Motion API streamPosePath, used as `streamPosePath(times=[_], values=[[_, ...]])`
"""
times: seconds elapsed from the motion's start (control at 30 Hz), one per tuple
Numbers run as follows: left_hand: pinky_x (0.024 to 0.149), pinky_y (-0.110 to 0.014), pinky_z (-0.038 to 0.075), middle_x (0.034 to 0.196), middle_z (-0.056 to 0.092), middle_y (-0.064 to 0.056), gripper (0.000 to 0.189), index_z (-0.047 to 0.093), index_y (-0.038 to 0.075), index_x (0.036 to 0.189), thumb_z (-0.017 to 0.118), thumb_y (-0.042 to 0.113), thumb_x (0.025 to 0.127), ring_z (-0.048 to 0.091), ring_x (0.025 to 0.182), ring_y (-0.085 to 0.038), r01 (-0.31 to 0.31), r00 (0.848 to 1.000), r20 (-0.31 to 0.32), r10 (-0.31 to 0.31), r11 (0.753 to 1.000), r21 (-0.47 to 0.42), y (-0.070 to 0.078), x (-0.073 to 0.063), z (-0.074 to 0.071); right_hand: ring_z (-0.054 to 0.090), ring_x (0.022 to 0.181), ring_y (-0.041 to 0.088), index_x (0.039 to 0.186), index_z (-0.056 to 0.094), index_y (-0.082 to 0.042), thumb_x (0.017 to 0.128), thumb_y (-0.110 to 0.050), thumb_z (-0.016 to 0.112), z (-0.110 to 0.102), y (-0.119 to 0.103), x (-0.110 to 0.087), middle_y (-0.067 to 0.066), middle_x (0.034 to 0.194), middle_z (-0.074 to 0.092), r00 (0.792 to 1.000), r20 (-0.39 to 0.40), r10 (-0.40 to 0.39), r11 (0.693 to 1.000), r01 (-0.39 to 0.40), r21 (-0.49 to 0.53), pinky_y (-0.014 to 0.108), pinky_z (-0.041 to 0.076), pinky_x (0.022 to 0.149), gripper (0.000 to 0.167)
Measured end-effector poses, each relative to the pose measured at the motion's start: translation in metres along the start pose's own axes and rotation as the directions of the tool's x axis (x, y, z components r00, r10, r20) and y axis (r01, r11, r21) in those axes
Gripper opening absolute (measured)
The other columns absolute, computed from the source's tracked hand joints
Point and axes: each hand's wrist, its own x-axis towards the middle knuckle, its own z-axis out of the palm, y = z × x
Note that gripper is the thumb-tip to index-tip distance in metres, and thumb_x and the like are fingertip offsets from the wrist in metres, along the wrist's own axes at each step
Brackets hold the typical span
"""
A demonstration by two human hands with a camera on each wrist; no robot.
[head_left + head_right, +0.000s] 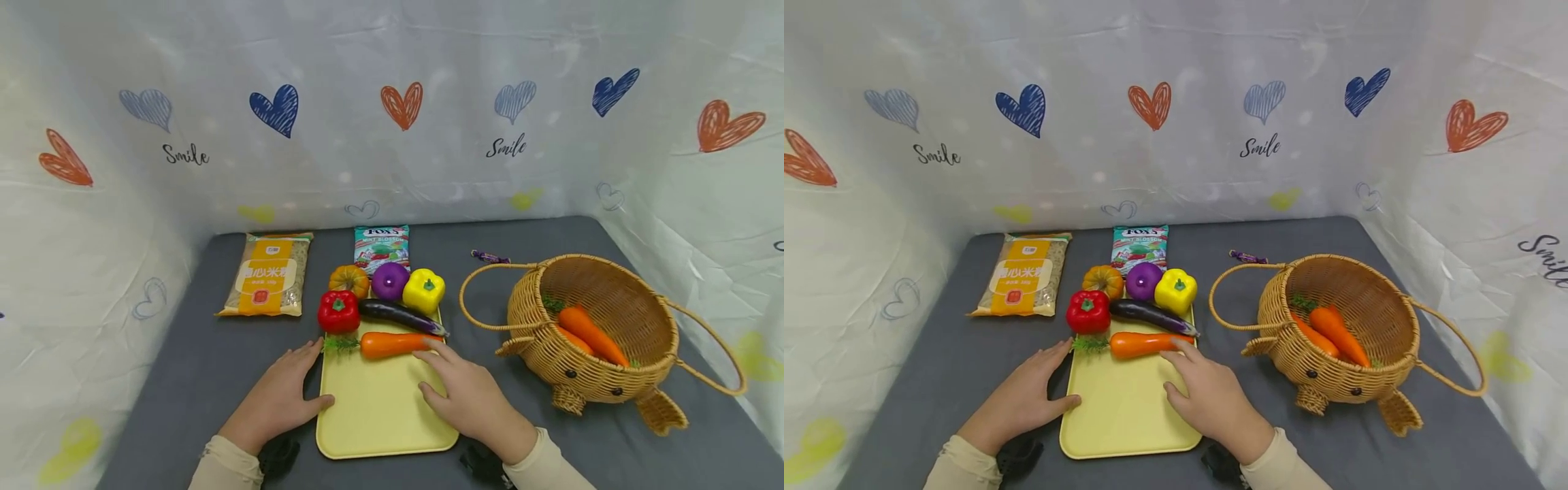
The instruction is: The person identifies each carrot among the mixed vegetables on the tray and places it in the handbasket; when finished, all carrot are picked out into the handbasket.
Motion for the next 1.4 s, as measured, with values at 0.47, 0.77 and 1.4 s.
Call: streamPosePath(times=[0.47, 0.77, 1.4], values=[[0.125, -0.064, 0.025, 0.165, 0.042, -0.022, 0.108, 0.034, -0.002, 0.166, 0.085, 0.053, 0.087, 0.04, 0.152, -0.042, -0.006, 1.0, 0.01, 0.006, 1.0, 0.02, 0.001, 0.001, -0.002, 0.071, 0.081, 0.016, 0.152, 0.059, -0.018, 0.101, -0.032, 0.076, 0.009, 0.011, 0.0, 0.009, 0.16, 0.048, 0.994, 0.078, 0.083, 0.996, -0.085, 0.023, 0.035, 0.059, 0.065, 0.056], [0.125, -0.064, 0.025, 0.165, 0.041, -0.022, 0.108, 0.034, -0.002, 0.166, 0.085, 0.053, 0.088, 0.039, 0.152, -0.043, -0.009, 1.0, 0.002, 0.009, 1.0, 0.027, 0.001, 0.002, -0.002, 0.07, 0.083, 0.018, 0.146, 0.059, -0.018, 0.098, -0.032, 0.079, 0.013, 0.014, 0.001, 0.012, 0.164, 0.042, 0.99, 0.097, 0.101, 0.995, -0.102, 0.006, 0.037, 0.058, 0.066, 0.054], [0.124, -0.066, 0.026, 0.164, 0.042, -0.022, 0.107, 0.033, -0.001, 0.166, 0.085, 0.052, 0.089, 0.04, 0.151, -0.044, -0.042, 0.999, -0.016, 0.042, 0.999, 0.02, 0.0, 0.0, -0.001, 0.059, 0.075, 0.007, 0.119, 0.079, -0.021, 0.088, -0.037, 0.09, 0.012, 0.013, -0.001, -0.007, 0.101, 0.064, 1.0, -0.02, -0.011, 0.989, 0.008, -0.15, 0.027, 0.052, 0.061, 0.037]])
